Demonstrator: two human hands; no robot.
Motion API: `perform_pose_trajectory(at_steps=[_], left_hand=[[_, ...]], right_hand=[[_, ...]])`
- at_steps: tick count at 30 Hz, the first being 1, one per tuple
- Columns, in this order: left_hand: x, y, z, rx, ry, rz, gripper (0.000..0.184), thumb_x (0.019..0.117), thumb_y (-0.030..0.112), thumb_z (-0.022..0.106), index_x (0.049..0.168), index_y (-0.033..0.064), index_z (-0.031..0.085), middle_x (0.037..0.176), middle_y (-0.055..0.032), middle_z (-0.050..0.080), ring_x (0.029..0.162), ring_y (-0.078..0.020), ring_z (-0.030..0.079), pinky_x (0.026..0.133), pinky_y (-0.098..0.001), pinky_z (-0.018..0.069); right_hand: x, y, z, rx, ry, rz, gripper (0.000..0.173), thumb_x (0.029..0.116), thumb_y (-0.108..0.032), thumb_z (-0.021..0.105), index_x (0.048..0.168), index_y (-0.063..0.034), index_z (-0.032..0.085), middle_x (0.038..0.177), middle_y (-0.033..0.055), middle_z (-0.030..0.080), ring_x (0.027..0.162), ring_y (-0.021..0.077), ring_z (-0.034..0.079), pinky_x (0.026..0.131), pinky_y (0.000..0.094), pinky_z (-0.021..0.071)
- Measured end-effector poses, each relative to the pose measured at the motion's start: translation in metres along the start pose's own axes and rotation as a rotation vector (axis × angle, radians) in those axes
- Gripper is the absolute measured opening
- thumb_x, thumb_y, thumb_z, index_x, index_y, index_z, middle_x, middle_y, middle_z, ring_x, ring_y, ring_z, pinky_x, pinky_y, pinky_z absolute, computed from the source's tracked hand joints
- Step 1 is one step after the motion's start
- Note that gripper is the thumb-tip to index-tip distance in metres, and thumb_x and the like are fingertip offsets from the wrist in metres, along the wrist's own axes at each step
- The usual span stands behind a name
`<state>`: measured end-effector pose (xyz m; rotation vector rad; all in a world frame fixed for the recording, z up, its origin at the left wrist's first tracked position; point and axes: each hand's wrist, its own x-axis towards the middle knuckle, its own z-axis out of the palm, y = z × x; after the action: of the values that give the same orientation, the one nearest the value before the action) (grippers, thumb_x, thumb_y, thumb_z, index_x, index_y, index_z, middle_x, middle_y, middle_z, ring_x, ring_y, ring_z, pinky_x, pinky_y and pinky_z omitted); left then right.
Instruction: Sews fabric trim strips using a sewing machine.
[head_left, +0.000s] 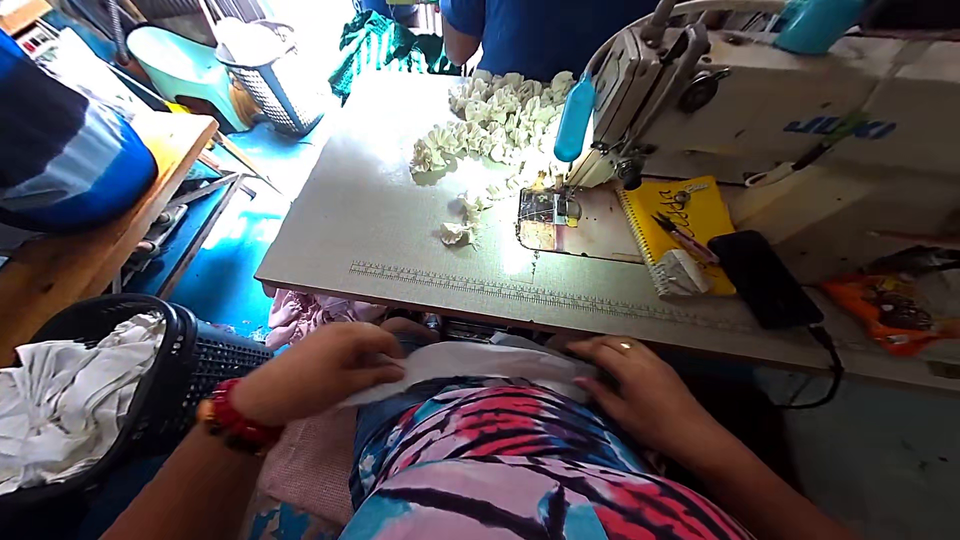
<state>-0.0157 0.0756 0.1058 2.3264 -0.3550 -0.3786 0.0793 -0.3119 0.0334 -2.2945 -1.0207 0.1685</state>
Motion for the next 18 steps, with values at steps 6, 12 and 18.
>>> perform_pose_trajectory(at_steps=[6,12,18], left_hand=[[0.064,0.061,0.025,-0.023,-0.053,0.364,0.017,0.0992,0.021,0.064,0.1,0.0063,0.073,0.089,-0.0027,0.071,0.08,-0.0066,0.065,0.074,-0.0253,0.0545],[0.037,0.018,-0.005,-0.451,0.078,0.061,0.02,0.0937,0.006,0.069,0.113,0.0115,0.064,0.085,0.0074,0.07,0.073,0.0023,0.066,0.067,-0.0135,0.055],[0.022,-0.007,0.006,-0.618,0.122,0.157,0.016,0.098,0.006,0.06,0.101,0.0124,0.074,0.099,0.0071,0.07,0.086,-0.0009,0.067,0.077,-0.0179,0.058]], right_hand=[[0.056,-0.07,0.02,0.85,-0.117,-0.275,0.058,0.0985,-0.017,0.066,0.147,0.0035,0.04,0.111,0.0068,0.071,0.1,0.0035,0.069,0.09,0.0241,0.0586],[0.045,-0.034,0.001,0.811,-0.003,-0.211,0.021,0.104,-0.014,0.055,0.124,-0.014,0.059,0.103,-0.0113,0.068,0.088,-0.0071,0.063,0.078,0.0131,0.0539],[0.03,-0.025,-0.012,0.164,0.076,-0.248,0.039,0.0884,-0.049,0.073,0.106,-0.0152,0.064,0.095,0.0047,0.06,0.083,0.0095,0.059,0.066,0.0232,0.049]])
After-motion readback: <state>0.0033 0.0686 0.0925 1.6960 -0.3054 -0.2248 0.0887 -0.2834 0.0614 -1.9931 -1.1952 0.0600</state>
